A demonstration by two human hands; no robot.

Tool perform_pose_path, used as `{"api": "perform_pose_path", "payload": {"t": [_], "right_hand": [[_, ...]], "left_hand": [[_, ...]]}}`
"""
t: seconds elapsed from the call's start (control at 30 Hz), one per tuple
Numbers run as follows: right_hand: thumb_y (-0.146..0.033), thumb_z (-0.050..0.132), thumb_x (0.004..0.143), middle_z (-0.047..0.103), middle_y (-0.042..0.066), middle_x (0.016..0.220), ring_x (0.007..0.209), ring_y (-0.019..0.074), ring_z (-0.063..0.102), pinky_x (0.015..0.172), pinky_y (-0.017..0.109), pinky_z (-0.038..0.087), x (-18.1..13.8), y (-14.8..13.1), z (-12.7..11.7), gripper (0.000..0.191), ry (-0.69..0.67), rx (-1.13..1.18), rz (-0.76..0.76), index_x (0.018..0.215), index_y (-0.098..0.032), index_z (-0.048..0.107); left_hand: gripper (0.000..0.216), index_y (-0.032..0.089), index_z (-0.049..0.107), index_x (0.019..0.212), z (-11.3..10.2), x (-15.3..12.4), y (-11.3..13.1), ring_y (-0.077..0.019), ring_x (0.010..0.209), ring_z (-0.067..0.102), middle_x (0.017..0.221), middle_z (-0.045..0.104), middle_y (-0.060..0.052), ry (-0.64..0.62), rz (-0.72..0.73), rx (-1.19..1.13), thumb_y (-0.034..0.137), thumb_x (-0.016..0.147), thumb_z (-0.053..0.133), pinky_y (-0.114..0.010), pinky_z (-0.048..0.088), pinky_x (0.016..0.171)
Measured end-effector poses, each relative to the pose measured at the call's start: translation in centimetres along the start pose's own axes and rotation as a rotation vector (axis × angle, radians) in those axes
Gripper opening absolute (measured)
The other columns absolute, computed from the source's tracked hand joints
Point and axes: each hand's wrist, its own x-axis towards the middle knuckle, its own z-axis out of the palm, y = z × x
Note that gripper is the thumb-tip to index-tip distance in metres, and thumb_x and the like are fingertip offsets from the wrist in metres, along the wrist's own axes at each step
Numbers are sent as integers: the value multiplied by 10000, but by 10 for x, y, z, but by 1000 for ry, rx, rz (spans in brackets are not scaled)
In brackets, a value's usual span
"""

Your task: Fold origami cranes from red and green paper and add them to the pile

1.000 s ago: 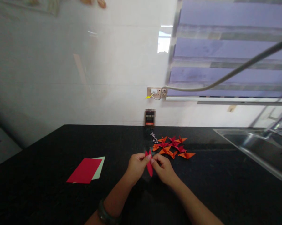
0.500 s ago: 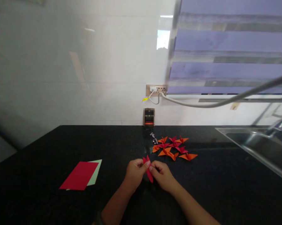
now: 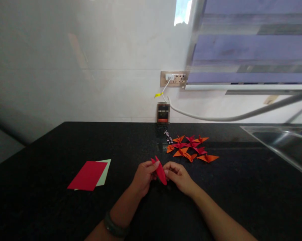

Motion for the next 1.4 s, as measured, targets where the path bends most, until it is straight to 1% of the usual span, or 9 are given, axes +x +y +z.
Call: {"api": "perform_pose_path", "payload": {"t": [0.2, 0.4, 0.63, 0.77, 0.9, 1.0, 1.23, 1.33, 1.4], "right_hand": [[-300, 577, 726, 526, -33, 598, 501, 75, 447, 506, 213, 357, 0, 2, 2, 153, -13, 38, 57, 761, -154, 544], [-207, 620, 698, 501, -40, 678, 555, 75, 464, 521, 203, 381, 0, 8, 2, 198, 20, 40, -52, 842, -195, 486], [-300, 582, 755, 524, -16, 652, 573, 106, 495, 543, 238, 410, 1, 14, -1, 135, 14, -37, -38, 832, -198, 537], [-272, 555, 783, 517, 6, 725, 611, 103, 486, 562, 232, 405, -1, 6, -4, 98, 44, -225, -166, 828, -189, 578], [-224, 557, 785, 532, 23, 773, 644, 105, 497, 592, 234, 408, -2, -2, -6, 124, -72, -367, -317, 888, -199, 620], [-234, 537, 802, 554, 19, 716, 646, 112, 512, 613, 242, 414, -1, -3, -6, 96, -51, -402, -303, 794, -184, 620], [-248, 490, 826, 533, 6, 615, 591, 106, 494, 585, 239, 402, -1, 0, -3, 230, 28, -415, -231, 620, -159, 542], [-200, 524, 792, 504, -2, 656, 592, 94, 472, 571, 226, 393, -2, -4, -4, 96, -19, -395, -258, 742, -163, 597], [-162, 558, 753, 476, -12, 687, 580, 83, 452, 551, 213, 383, -3, -6, -4, 111, -68, -381, -267, 850, -176, 610]], "left_hand": [[328, 114, 556, 569, -1, 0, -2, -68, 429, 414, 477, 506, 19, 11, 29, 21, 419, 648, 649, -222, 291, 467], [319, 114, 569, 519, -1, 1, -5, -59, 416, 382, 435, 481, 33, 87, 90, 127, 394, 649, 652, -210, 275, 448], [313, 115, 590, 576, -3, 3, -7, -68, 397, 420, 446, 507, 19, 10, -71, 53, 413, 669, 619, -206, 283, 427], [293, 118, 568, 544, -3, 3, -7, -63, 367, 403, 419, 486, 28, -9, -101, 76, 382, 656, 629, -204, 280, 406], [303, 128, 541, 501, -4, 4, -9, -65, 331, 389, 377, 468, 33, -19, -104, 139, 379, 647, 627, -207, 265, 378], [300, 134, 530, 495, -4, 4, -9, -65, 327, 393, 371, 467, 37, -16, -103, 167, 375, 648, 624, -205, 263, 369], [303, 141, 511, 475, -1, 2, -7, -65, 326, 391, 358, 451, 43, -17, -119, 192, 363, 656, 612, -204, 283, 377], [293, 136, 531, 496, -1, 2, -7, -63, 335, 387, 373, 460, 40, -25, -109, 192, 366, 662, 607, -202, 266, 376], [280, 130, 550, 512, -1, 2, -7, -61, 347, 386, 390, 471, 37, -29, -106, 180, 360, 659, 612, -201, 258, 382]]}}
